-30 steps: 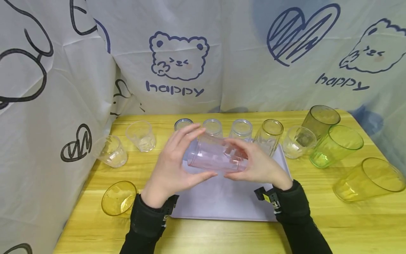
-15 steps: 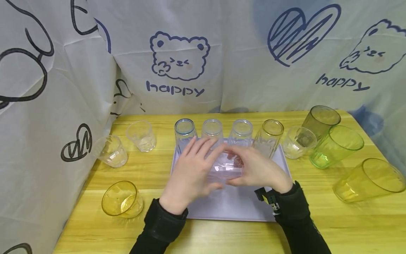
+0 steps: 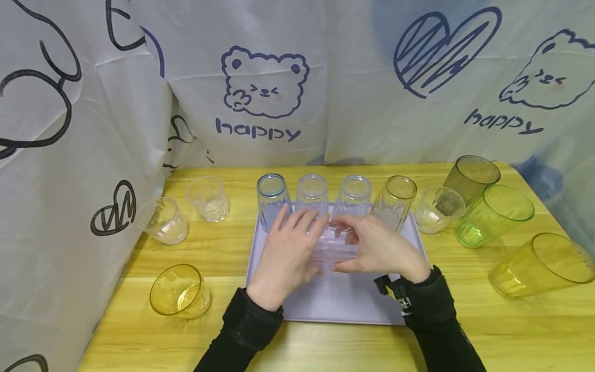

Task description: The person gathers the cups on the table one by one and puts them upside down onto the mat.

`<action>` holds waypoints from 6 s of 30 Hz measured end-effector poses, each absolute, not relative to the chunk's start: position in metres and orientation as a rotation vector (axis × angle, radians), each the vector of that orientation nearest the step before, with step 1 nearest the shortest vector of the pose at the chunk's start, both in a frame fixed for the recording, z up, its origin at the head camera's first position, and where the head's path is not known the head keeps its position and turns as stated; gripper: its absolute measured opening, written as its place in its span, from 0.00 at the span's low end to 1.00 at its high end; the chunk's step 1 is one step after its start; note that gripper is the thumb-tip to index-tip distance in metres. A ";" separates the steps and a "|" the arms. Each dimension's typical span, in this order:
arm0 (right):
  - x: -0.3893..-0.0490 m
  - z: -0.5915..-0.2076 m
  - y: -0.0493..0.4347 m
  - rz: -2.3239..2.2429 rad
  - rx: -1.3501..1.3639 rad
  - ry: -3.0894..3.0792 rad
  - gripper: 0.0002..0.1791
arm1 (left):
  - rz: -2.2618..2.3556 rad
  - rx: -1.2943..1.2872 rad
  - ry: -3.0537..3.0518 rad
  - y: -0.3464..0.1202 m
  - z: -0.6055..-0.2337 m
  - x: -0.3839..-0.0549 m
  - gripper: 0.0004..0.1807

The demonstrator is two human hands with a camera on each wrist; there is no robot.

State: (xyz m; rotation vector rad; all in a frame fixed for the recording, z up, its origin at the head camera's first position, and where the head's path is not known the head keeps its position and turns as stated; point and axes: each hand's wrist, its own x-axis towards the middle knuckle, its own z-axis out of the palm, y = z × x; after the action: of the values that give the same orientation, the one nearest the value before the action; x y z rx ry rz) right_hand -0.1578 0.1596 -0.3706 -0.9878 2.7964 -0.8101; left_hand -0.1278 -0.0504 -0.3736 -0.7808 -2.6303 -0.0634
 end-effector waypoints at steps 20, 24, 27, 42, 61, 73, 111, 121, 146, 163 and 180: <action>-0.156 -0.371 0.156 -0.789 -0.980 2.827 0.42 | -0.013 -0.737 -2.624 -0.046 -0.382 -0.131 0.50; -0.156 -0.371 0.157 -0.802 -0.977 2.828 0.43 | -0.011 -0.746 -2.625 -0.046 -0.382 -0.132 0.49; -0.155 -0.370 0.157 -0.815 -0.966 2.828 0.44 | -0.025 -0.752 -2.638 -0.047 -0.381 -0.133 0.50; -0.155 -0.366 0.157 -0.945 -0.991 2.823 0.47 | -0.227 -0.763 -2.706 -0.058 -0.382 -0.139 0.48; -0.164 -0.375 0.139 -1.913 -0.913 2.662 0.26 | -1.292 -0.580 -2.626 -0.091 -0.406 -0.139 0.49; -0.155 -0.376 0.114 -1.953 -1.098 2.401 0.23 | -1.585 -0.413 -2.547 -0.107 -0.422 -0.139 0.48; -0.157 -0.396 0.098 -1.591 -0.999 2.760 0.19 | -1.237 -0.220 -2.887 -0.128 -0.423 -0.132 0.57; -0.159 -0.400 0.097 -1.556 -1.011 2.894 0.20 | -1.009 -0.237 -2.875 -0.128 -0.421 -0.129 0.49; -0.169 -0.406 0.108 -1.382 -0.954 3.087 0.23 | -0.975 -0.146 -2.908 -0.137 -0.419 -0.135 0.47; -0.173 -0.408 0.112 -1.370 -0.902 3.079 0.23 | -1.001 -0.196 -2.931 -0.140 -0.418 -0.137 0.44; -0.175 -0.411 0.111 -1.312 -0.918 3.130 0.21 | -1.011 -0.190 -2.886 -0.138 -0.423 -0.136 0.46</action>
State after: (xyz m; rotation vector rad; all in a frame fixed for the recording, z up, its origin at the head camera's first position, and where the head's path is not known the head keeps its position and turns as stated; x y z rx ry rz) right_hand -0.1755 0.1113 -0.4105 -0.9185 3.1305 -1.3117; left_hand -0.1359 -0.1379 -0.4226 -0.1901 -2.8860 -1.0110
